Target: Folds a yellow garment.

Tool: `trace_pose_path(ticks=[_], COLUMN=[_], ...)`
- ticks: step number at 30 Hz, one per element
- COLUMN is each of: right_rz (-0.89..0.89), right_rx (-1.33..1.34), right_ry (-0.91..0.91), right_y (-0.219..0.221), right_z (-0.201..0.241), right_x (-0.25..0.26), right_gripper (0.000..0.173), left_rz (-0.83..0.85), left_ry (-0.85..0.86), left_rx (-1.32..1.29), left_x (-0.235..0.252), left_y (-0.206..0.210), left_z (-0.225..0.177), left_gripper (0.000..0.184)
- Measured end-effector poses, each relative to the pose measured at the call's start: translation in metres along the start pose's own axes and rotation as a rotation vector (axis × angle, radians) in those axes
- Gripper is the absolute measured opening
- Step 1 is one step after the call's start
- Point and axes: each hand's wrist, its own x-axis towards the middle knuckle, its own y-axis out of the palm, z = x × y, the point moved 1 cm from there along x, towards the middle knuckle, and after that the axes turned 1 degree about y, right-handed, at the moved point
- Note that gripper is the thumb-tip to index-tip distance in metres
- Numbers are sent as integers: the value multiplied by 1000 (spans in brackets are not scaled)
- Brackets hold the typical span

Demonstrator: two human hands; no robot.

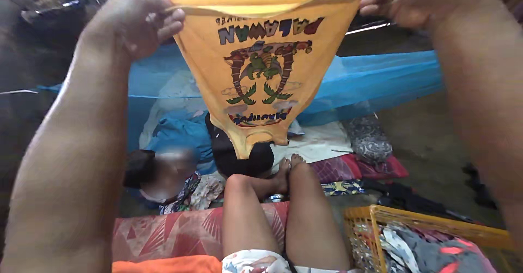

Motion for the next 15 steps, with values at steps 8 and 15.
trace_pose_path(ticks=[8,15], right_rz=[41,91], right_rx=[53,-291], right_ry=[-130,324], right_y=[-77,-176], right_z=[-39,-152], right_x=[-87,-291], right_gripper=[23,17], left_rz=[371,702], left_ry=[461,532], left_rx=[179,273], left_x=[-125,-300], left_y=[4,95], left_z=[21,130], left_gripper=[17,14])
